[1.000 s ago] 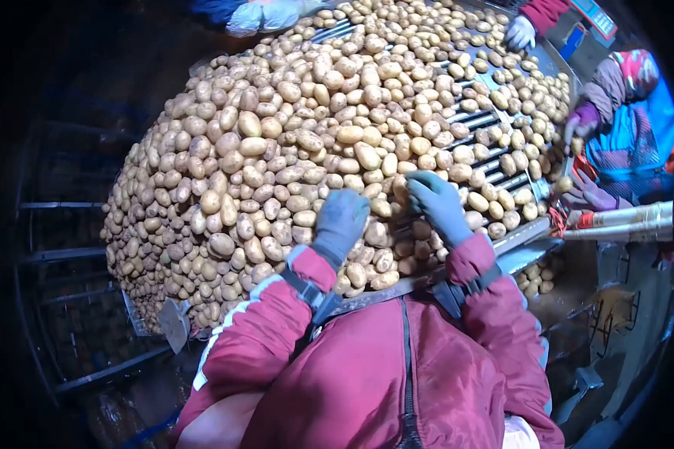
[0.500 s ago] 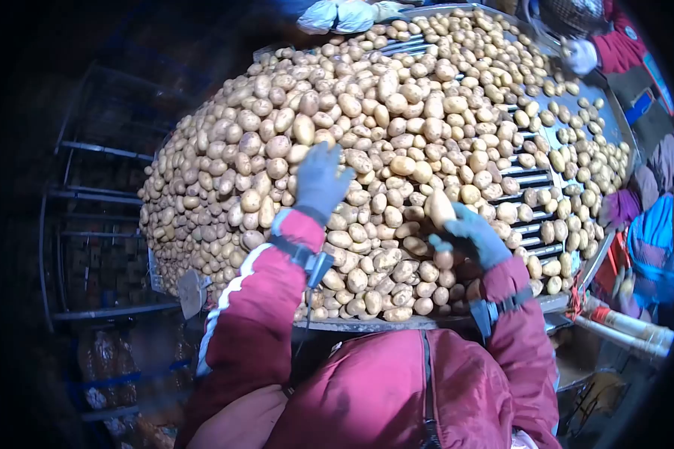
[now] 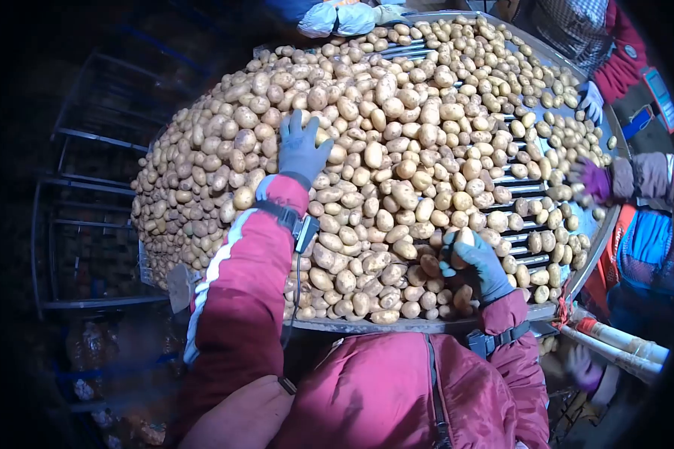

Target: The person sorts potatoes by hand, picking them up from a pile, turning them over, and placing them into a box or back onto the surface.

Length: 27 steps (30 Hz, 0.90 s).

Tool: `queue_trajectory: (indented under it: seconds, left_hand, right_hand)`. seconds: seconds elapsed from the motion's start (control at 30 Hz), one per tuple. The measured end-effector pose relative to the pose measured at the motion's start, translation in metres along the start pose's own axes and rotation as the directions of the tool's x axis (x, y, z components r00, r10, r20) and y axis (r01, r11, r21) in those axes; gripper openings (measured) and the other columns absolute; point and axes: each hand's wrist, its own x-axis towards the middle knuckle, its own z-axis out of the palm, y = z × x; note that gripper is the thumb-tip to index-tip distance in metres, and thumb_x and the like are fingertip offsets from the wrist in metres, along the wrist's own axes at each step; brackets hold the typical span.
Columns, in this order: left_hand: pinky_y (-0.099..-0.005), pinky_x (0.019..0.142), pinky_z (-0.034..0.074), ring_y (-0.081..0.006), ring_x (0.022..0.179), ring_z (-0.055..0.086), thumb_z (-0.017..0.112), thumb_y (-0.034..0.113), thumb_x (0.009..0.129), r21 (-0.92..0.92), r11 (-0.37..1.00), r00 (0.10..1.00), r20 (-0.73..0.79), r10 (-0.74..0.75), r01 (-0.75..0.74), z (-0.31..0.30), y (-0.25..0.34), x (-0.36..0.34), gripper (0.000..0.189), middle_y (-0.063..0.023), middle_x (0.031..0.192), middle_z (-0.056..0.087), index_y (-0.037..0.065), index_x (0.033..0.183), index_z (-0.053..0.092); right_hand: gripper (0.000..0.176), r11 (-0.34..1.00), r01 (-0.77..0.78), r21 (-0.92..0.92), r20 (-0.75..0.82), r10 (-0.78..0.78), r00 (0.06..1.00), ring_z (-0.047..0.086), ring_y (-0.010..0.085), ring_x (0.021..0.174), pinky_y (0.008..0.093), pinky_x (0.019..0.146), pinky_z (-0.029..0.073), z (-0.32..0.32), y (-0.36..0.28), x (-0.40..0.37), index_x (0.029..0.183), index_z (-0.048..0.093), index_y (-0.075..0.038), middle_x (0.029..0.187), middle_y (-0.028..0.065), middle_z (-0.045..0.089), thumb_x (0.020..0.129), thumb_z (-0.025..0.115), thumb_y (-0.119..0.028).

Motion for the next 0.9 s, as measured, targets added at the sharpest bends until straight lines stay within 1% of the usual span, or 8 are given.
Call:
queue_trajectory:
  seconds: [0.1,0.2,0.23,0.4,0.6,0.77,0.87,0.9]
  left_hand:
    - [-0.0517,0.114,0.037,-0.0423,0.134,0.041,0.077,0.031,0.082,0.059,0.998,0.996,0.081,0.025,-0.030,0.011,0.009,0.004,0.055,-0.0206,0.140,0.050,0.005,0.127,0.062]
    - [-0.0461,0.108,0.045,-0.0370,0.133,0.046,0.070,0.015,0.080,0.346,0.901,0.796,0.606,-0.002,-0.262,0.018,0.021,0.005,0.037,-0.0124,0.130,0.058,0.010,0.116,0.067]
    - [-0.0431,0.102,0.050,-0.0346,0.132,0.048,0.063,0.006,0.078,0.097,0.953,0.914,0.326,0.242,-0.287,0.007,0.015,-0.017,0.039,-0.0083,0.125,0.061,0.014,0.117,0.067]
    - [-0.0473,0.097,0.052,-0.0349,0.128,0.050,0.064,0.001,0.074,0.028,0.978,0.944,0.267,0.194,-0.208,0.023,0.002,-0.008,0.044,-0.0082,0.127,0.056,0.016,0.116,0.066]
    - [-0.0465,0.097,0.051,-0.0375,0.120,0.056,0.070,0.015,0.079,0.280,0.958,0.829,0.549,-0.104,-0.066,0.023,0.027,0.009,0.035,-0.0123,0.128,0.058,0.014,0.114,0.069]
    - [-0.0445,0.090,0.056,-0.0359,0.100,0.068,0.074,0.031,0.084,-0.282,0.950,0.858,0.512,0.031,0.134,0.026,0.047,-0.022,0.036,-0.0161,0.117,0.069,0.012,0.114,0.074]
    - [-0.0341,0.079,0.058,-0.0187,0.094,0.069,0.075,0.027,0.091,-0.687,0.682,0.812,0.532,0.239,0.250,0.028,0.069,-0.060,0.031,-0.0050,0.108,0.073,0.009,0.116,0.073]
    - [-0.0275,0.072,0.058,-0.0101,0.092,0.066,0.073,0.021,0.094,-0.735,0.431,0.764,0.629,0.143,0.524,0.023,0.088,-0.077,0.026,0.0010,0.104,0.070,0.007,0.116,0.073]
  right_hand:
    - [0.026,0.990,-0.049,-0.130,0.000,0.049,0.999,0.063,0.0185,0.088,0.0344,0.079,0.056,0.000,0.012,-0.004,0.110,0.059,-0.004,0.101,0.0083,0.064,0.090,0.071,-0.015]
    - [0.042,0.995,-0.063,-0.078,0.027,0.065,0.998,0.066,0.0213,0.087,0.0355,0.076,0.059,-0.007,0.030,-0.004,0.117,0.060,0.000,0.101,0.0106,0.065,0.086,0.079,-0.022]
    - [0.042,0.996,-0.050,-0.080,0.026,0.052,0.998,0.066,0.0213,0.087,0.0355,0.076,0.059,-0.007,0.031,-0.006,0.117,0.060,0.000,0.101,0.0106,0.065,0.086,0.079,-0.022]
    - [0.040,0.992,-0.052,-0.118,-0.014,0.050,0.999,0.066,0.0232,0.085,0.0374,0.077,0.058,-0.013,0.043,-0.028,0.116,0.061,0.000,0.098,0.0113,0.065,0.086,0.078,-0.021]
    - [0.040,0.999,0.034,-0.033,-0.134,-0.038,0.990,0.067,0.0260,0.080,0.0371,0.072,0.057,-0.015,0.052,-0.073,0.117,0.062,0.000,0.095,0.0131,0.067,0.089,0.074,-0.026]
    - [0.036,0.990,0.108,0.089,-0.116,-0.098,0.988,0.061,0.0218,0.081,0.0373,0.075,0.055,-0.012,0.068,-0.071,0.116,0.060,-0.001,0.094,0.0088,0.061,0.093,0.067,-0.028]
    - [0.041,0.973,0.175,0.149,-0.175,-0.148,0.973,0.068,0.0305,0.095,0.0402,0.081,0.057,0.002,0.070,-0.066,0.118,0.062,0.004,0.110,0.0172,0.067,0.093,0.068,-0.029]
    - [0.042,0.968,0.205,0.142,-0.130,-0.187,0.974,0.067,0.0325,0.101,0.0433,0.089,0.057,0.000,0.070,-0.060,0.121,0.061,0.004,0.114,0.0186,0.067,0.095,0.066,-0.029]
